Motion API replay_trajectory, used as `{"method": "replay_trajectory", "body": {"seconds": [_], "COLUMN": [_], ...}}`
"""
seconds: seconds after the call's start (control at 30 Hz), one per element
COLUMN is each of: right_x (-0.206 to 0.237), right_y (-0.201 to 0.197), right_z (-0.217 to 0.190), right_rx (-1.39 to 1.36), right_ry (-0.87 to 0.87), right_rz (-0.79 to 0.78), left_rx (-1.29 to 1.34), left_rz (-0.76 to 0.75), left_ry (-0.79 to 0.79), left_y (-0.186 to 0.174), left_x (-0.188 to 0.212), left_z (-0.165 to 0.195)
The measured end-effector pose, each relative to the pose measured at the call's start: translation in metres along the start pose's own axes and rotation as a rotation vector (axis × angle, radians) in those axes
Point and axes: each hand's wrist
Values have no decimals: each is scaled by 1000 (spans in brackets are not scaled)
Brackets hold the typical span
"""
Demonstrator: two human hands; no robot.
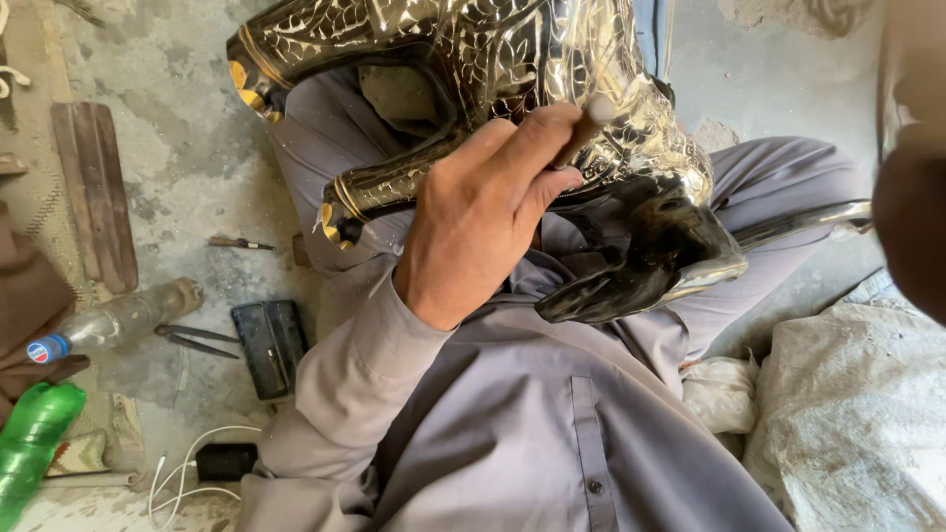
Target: The person sits on the floor holding a small punch against an engraved brass camel figurine resting on their lap and strikes the punch with a wooden mallet, working the decorated surface section by section and repositioning the tool to continue the pattern work.
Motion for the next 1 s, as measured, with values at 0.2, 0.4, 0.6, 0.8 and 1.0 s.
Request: {"method": "replay_trajectory", "body": {"seconds": [0.2,0.4,0.6,0.8,1.0], "right_x": [1,9,11,21,32], "right_y": [-4,-4,0,-4,11], "right_z": [-16,-27,-16,5,5], "right_rx": [-19,37,32,-127,-324], "right_ry": [-8,-51,-92,-52,69], "right_rz": [28,47,64,27,63], "left_rx": [30,51,-67,-78,-84], "left_rz": [100,-76,-247,-234,-249], "left_ry": [34,158,245,280,271], "left_y": [-11,-17,-24,-22,-22], "left_x": [2,-1,-5,-10,-7], "left_z": [1,-12,-19,-19,-19]}}
Point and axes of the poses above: each hand's wrist, its own x-axis away from the middle knuckle, its own y-axis out of the palm, z = x × y, and after that the axes turned 4 degrees about x, right-handed
